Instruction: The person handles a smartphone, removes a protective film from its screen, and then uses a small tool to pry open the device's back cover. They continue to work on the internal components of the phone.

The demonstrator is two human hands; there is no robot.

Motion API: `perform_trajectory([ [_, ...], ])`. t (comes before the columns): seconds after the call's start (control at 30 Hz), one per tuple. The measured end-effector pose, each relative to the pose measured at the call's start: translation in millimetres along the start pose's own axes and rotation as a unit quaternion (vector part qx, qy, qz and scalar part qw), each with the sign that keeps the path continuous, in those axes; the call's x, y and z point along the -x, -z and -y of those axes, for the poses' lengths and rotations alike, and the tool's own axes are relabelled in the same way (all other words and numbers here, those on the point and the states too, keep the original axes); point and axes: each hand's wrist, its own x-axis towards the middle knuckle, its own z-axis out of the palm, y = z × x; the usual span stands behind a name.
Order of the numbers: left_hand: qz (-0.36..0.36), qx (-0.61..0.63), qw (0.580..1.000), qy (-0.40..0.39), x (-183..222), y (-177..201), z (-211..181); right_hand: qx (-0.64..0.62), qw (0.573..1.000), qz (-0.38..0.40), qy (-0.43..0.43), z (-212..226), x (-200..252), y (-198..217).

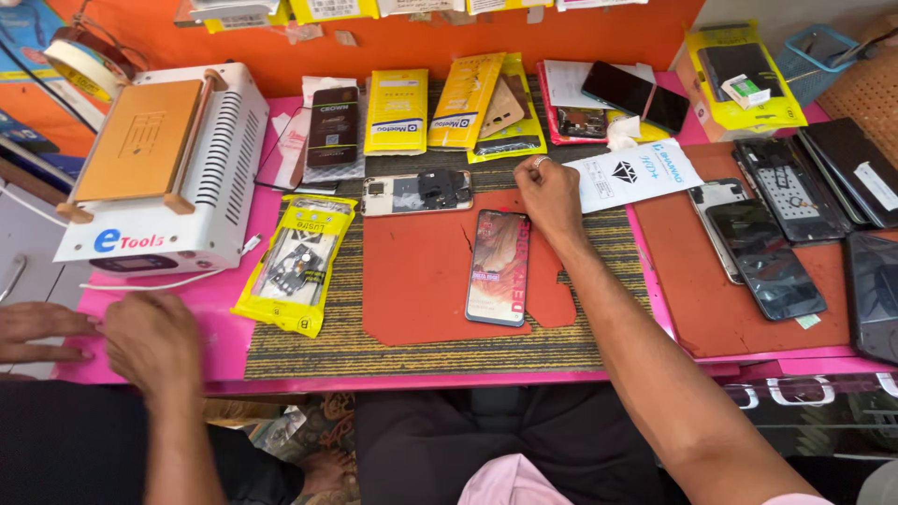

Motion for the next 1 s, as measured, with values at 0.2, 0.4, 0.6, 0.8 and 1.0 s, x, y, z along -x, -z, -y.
perform_trajectory([
  [0.2, -0.01, 0.311, 0.934, -0.173, 68, 23, -130, -0.019, 1.0, -0.002, 0.012, 2, 2, -2],
  [0.4, 0.044, 0.39, 0.882, -0.262, 72, 23, -250, -0.018, 1.0, 0.002, 0.014, 1, 4, 0],
  [0.6, 0.094, 0.493, 0.826, -0.258, 77, -2, -300, -0.02, 1.0, 0.0, 0.009, 3, 4, 1],
  [0.8, 0.076, 0.491, 0.825, -0.27, 80, -10, -295, -0.017, 0.999, -0.016, 0.044, 4, 5, 1],
  [1.0, 0.088, 0.456, 0.838, -0.286, 85, 1, -297, -0.027, 0.999, 0.013, -0.015, 10, 6, 6],
])
